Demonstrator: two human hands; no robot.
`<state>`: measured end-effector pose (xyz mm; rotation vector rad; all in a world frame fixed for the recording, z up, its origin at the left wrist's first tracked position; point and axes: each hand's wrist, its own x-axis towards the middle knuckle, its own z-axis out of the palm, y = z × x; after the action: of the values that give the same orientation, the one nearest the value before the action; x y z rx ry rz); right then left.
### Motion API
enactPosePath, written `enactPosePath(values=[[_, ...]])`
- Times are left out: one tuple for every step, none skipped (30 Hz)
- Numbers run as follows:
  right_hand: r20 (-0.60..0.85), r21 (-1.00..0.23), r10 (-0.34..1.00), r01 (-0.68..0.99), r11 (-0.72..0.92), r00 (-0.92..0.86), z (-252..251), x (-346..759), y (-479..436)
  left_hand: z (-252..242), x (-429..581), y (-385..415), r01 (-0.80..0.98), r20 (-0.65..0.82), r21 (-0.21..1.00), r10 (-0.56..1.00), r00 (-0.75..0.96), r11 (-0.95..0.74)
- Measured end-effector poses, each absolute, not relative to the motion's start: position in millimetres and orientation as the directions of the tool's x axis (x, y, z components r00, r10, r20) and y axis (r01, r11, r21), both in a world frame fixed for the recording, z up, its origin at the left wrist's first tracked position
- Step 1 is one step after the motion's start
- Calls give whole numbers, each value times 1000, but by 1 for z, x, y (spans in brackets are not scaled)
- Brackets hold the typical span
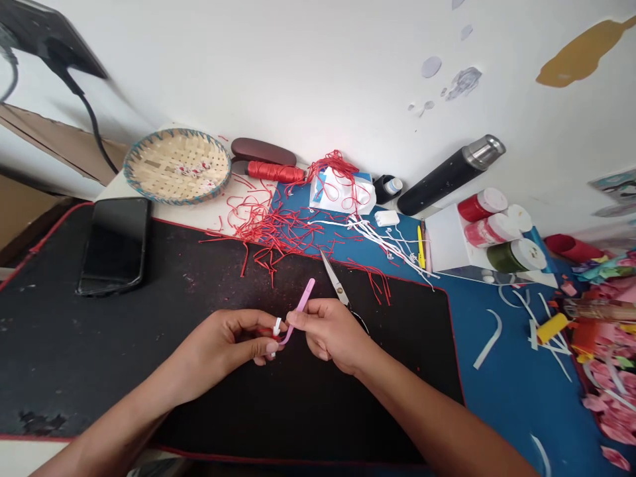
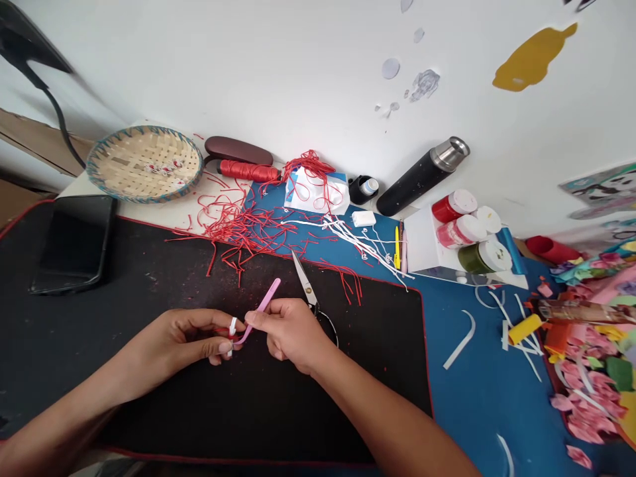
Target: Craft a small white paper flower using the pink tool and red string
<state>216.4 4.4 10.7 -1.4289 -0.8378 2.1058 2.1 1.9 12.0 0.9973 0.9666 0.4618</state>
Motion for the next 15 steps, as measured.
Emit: enactPosePath(values=[[-653,-705,667,-35,-709,-360,11,216,4,13,2,2,101,-468,864,714,521,493],[-651,-706,667,-34,-707,-362,11,217,4,14,2,2,113,-473,864,711,520,491],[-649,-708,668,-32,-705,-365,11,217,4,14,2,2,119,-474,863,710,521,490],[-646,-711,669,-29,-703,-368,11,217,4,15,2,2,121,-475,863,709,521,490],[-642,-715,671,-26,-699,-372,11,217,4,15,2,2,120,-474,864,709,523,489],[-637,-719,672,-22,-694,-376,10,217,4,14,2,2,117,-471,865,709,525,488],[-633,-724,675,-18,-689,-380,10,217,3,14,1,1,113,-467,867,711,526,486],[-628,-729,677,-14,-684,-383,10,218,3,14,1,1,108,-462,869,713,527,483],[-624,-734,681,-11,-679,-384,9,218,2,14,2,1,98,-456,871,717,528,482],[-620,-739,685,-9,-673,-382,9,218,1,14,2,1,84,-449,872,720,530,482],[-615,-746,692,-6,-666,-378,9,218,0,14,2,1,67,-441,873,723,532,483],[-607,-755,701,-3,-655,-374,8,218,-1,14,3,1,48,-434,873,727,532,486],[-597,-767,714,-1,-642,-366,8,218,-2,14,3,2,30,-429,872,730,532,489],[-584,-781,731,-1,-625,-354,7,217,-3,14,3,2,16,-425,870,733,530,493],[-568,-797,750,-1,-604,-340,6,217,-4,14,3,2,4,-425,867,736,527,498]])
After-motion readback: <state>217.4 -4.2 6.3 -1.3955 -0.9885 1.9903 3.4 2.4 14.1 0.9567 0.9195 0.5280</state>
